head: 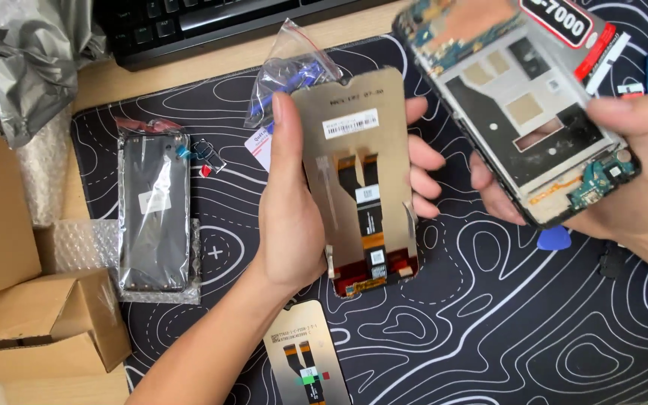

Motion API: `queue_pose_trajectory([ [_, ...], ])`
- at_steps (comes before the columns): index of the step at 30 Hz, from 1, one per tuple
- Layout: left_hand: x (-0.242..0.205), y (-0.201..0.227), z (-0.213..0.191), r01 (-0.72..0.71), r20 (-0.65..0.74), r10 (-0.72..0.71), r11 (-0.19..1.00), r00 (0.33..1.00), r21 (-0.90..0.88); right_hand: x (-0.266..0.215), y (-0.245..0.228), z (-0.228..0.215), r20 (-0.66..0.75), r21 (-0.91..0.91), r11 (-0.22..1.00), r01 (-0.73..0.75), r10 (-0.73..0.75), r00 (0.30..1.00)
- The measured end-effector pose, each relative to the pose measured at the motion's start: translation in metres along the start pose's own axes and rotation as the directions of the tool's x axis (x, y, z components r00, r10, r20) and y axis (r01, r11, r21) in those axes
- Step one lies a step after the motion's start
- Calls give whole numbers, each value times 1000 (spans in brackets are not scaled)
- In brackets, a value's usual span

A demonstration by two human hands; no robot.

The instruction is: The person disassembles a smartphone by removing the back cover and detaching internal components. They then peel protective films off a new battery and a display assembly before preparing to install them.

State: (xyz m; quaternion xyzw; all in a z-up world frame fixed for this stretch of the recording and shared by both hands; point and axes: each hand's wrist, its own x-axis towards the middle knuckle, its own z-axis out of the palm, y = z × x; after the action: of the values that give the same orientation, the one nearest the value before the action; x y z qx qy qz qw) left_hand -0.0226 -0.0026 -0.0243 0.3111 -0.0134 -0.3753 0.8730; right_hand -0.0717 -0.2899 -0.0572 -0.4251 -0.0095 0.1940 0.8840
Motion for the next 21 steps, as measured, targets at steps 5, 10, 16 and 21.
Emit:
queue_pose_trajectory([
  [5,-2,6,3,53,-77,-47,996,996,78,-12,26,-38,-193,-142,989,47,-74,978],
  [10,3,13,13,63,-310,12,971,951,231,-13,26,-37,-203,-220,976,4,-50,978],
  [16,12,8,4,34,-412,57,977,909,210,-2,14,-17,-177,-584,811,-37,-83,981],
  [21,12,6,-8,-51,-375,189,936,908,349,9,4,15,-153,-674,738,-13,-122,981],
])
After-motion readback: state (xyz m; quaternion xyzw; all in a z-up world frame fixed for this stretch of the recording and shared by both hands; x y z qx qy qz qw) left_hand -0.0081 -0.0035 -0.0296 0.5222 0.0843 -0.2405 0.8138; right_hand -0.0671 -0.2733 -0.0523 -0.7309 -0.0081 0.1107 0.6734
